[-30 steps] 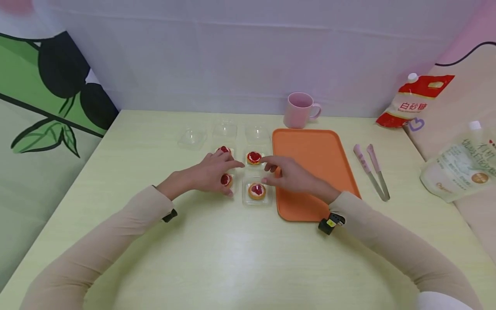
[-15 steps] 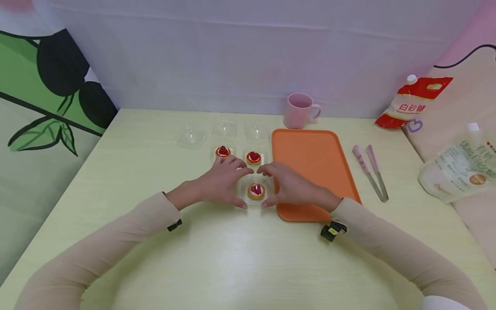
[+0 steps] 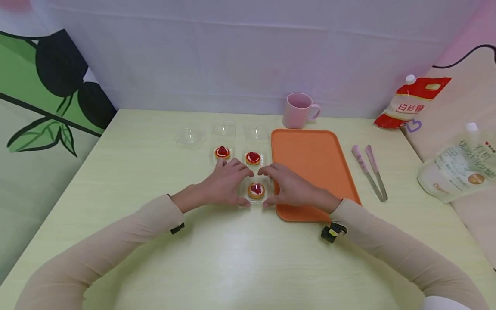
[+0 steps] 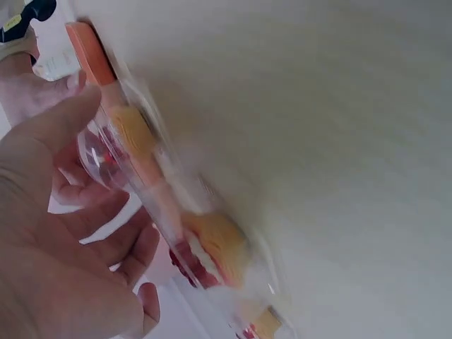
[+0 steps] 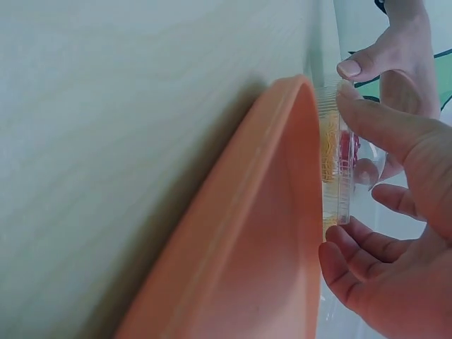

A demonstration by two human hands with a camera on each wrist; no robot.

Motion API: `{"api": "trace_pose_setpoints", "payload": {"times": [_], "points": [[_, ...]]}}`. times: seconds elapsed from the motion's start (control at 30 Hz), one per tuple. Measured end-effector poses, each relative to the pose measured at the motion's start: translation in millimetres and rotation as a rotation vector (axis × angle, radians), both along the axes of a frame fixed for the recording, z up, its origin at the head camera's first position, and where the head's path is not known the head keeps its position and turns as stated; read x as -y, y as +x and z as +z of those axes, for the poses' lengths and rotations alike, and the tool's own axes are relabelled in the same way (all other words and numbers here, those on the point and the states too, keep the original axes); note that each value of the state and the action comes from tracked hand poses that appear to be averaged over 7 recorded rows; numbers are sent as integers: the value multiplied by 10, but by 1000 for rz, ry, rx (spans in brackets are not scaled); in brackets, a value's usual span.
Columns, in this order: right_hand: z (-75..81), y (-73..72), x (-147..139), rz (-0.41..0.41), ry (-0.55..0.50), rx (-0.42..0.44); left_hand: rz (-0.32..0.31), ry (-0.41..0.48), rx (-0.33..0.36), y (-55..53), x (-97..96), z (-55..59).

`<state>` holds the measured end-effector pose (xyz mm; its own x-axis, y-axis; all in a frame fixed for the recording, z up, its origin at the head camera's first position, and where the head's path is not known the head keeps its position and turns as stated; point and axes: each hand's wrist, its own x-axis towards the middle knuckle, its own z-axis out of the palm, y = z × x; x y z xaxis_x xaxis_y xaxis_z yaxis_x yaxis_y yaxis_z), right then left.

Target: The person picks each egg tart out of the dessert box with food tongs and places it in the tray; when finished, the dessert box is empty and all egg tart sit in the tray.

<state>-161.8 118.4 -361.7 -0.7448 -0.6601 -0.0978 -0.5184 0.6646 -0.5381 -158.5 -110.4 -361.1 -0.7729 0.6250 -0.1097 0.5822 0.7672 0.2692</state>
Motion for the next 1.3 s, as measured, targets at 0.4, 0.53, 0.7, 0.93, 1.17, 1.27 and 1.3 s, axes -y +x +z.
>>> {"api": "trace_pose_setpoints", "payload": {"times": [0.4, 0.53, 0.7, 0.93, 1.17, 1.27, 1.3], "points": [[-6, 23, 18, -18, 37, -38, 121, -23, -52, 110, -138, -62], [-11, 37, 42, -5, 55, -72, 123, -27, -94, 104, -151, -98], [-24, 47, 75, 40, 85, -148, 112, -32, -140, 102, -163, -113], [-13, 72, 98, 57, 116, -209, 112, -47, -190, 110, -179, -109], [-13, 103, 86, 85, 125, -271, 102, -48, -222, 110, -171, -135], [4, 97, 87, 103, 130, -287, 93, -42, -224, 103, -164, -140], [14, 94, 89, 108, 135, -288, 91, -39, -224, 98, -161, -140]]}}
